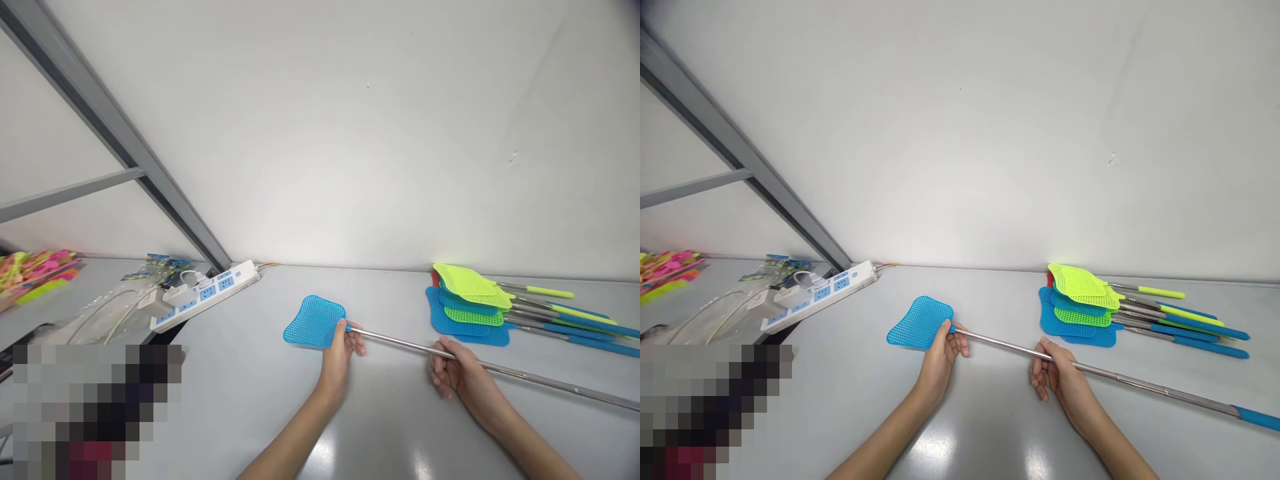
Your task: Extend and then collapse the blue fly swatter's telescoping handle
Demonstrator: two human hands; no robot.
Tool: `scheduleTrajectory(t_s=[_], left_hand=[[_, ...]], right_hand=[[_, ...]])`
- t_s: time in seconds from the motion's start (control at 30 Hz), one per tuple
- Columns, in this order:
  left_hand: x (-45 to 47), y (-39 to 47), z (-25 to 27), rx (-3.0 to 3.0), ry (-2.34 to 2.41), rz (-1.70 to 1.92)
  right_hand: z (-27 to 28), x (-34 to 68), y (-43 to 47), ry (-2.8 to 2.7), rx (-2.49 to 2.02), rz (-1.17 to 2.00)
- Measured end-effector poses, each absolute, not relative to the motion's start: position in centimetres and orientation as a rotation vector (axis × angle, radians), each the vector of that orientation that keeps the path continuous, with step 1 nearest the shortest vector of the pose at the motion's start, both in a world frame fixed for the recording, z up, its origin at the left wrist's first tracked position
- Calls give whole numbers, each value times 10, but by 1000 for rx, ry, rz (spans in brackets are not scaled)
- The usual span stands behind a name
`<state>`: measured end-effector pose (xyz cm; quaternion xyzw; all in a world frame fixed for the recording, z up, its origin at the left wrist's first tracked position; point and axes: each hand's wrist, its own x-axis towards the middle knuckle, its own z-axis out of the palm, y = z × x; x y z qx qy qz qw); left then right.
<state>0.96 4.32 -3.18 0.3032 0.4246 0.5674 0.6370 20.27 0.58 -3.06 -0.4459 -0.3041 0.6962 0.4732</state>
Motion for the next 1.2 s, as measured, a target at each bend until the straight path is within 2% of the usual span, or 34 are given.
scheduleTrajectory(t_s=[0.7, 1.2], left_hand=[[11, 43, -32, 674, 985, 1306], [10, 36, -30, 718, 839, 1277]], right_hand=[[-30, 203, 4, -749, -1115, 1683], [-22, 203, -3, -816, -970, 1870]])
